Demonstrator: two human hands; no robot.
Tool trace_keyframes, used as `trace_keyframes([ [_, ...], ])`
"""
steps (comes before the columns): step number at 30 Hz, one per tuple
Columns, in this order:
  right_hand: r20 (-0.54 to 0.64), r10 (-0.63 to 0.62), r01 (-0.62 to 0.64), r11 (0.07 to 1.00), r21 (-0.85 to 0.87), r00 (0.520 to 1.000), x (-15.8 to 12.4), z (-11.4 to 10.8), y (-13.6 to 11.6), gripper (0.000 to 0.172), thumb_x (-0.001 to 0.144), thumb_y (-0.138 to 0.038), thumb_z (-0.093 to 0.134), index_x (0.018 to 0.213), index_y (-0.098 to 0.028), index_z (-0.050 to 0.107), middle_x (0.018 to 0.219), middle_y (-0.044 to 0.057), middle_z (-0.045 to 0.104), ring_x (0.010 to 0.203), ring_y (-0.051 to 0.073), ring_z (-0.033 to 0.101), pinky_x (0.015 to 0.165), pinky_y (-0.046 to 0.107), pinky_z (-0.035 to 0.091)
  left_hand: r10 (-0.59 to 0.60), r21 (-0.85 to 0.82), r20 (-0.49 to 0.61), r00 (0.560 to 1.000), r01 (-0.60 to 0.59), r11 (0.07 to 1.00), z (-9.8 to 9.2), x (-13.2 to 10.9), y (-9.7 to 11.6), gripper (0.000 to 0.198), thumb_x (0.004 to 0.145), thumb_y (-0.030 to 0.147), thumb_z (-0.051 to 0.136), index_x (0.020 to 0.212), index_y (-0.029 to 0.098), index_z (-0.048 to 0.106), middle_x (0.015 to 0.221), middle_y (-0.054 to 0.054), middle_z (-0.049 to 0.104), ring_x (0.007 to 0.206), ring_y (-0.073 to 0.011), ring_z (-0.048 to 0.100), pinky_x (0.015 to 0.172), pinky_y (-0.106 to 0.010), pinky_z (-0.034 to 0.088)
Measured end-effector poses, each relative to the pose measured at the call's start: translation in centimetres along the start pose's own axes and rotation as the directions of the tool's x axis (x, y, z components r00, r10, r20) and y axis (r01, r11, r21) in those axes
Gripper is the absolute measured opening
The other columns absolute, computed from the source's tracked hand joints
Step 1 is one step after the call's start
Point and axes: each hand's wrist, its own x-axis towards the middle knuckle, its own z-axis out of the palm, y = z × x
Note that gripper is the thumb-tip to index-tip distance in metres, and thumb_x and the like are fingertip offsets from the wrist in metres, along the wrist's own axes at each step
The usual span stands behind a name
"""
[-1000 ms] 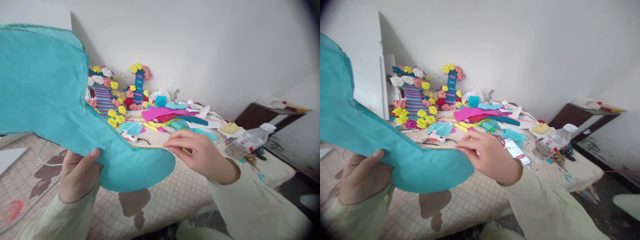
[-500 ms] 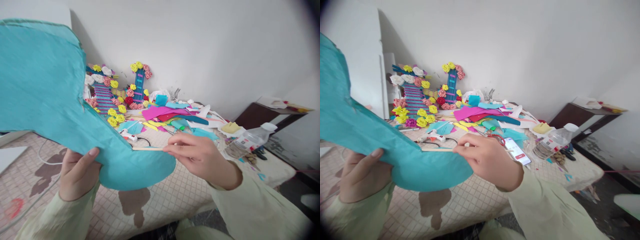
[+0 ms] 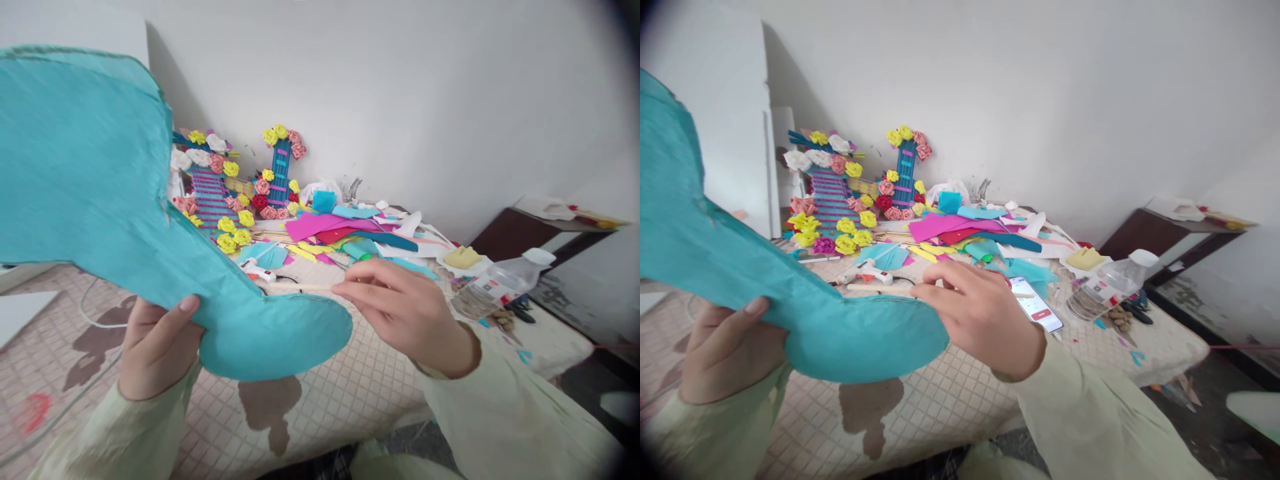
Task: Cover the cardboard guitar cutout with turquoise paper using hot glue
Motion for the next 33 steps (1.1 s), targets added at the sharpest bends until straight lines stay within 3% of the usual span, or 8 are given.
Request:
trace_keyframes([
  [8,0.072,-0.03,0.026,0.998,0.05,0.997,-0.1,0.2,0.4,0.027,0.083,-0.006,0.045,0.097,-0.02,0.063,0.089,0.003,0.06,0.072,0.011,0.055,0.06,0.024,0.042,-0.026,-0.005,-0.006,1.0,0.026,1.0,0.0,-0.1,0.2,0.036,0.073,0.008,0.057,0.107,0.02,0.06,0.093,0.003,0.069,0.091,-0.0161,0.06,0.074,-0.024,0.054],
  [14,0.152,0.019,-0.043,0.987,0.156,0.988,0.4,-0.1,0.5,0.028,0.081,-0.004,0.046,0.097,-0.019,0.064,0.091,0.004,0.06,0.073,0.012,0.055,0.061,0.024,0.042,-0.029,0.001,-0.014,0.999,0.029,1.0,0.0,-0.1,0.2,0.034,0.073,0.008,0.058,0.103,0.022,0.061,0.093,0.003,0.069,0.091,-0.0167,0.06,0.074,-0.026,0.055],
  [22,0.146,0.02,-0.051,0.976,0.214,0.989,0.6,0.1,0.8,0.023,0.082,-0.008,0.048,0.094,-0.019,0.065,0.089,0.004,0.061,0.075,0.012,0.057,0.064,0.024,0.045,-0.047,-0.001,-0.025,0.999,0.047,0.999,-0.1,-0.2,0.3,0.027,0.071,0.01,0.061,0.095,0.022,0.064,0.095,0.005,0.069,0.089,-0.0142,0.061,0.074,-0.021,0.054],
  [26,0.101,-0.045,0.027,0.984,0.174,0.994,0.3,0.2,0.6,0.024,0.083,-0.007,0.045,0.093,-0.018,0.064,0.087,0.004,0.061,0.074,0.011,0.055,0.061,0.023,0.044,-0.059,-0.005,-0.024,0.998,0.059,0.998,-0.2,-0.2,0.3,0.03,0.072,0.01,0.06,0.099,0.024,0.063,0.093,0.004,0.069,0.089,-0.0151,0.061,0.074,-0.024,0.054],
  [33,0.09,-0.138,0.143,0.989,-0.047,0.986,-0.1,0.0,-0.3,0.022,0.086,-0.008,0.041,0.093,-0.015,0.061,0.085,0.005,0.06,0.072,0.012,0.052,0.06,0.025,0.043,-0.048,-0.005,-0.034,0.998,0.048,0.999,-0.1,-0.3,0.2,0.03,0.071,0.011,0.061,0.098,0.024,0.063,0.093,0.002,0.069,0.088,-0.0168,0.062,0.077,-0.027,0.053],
])
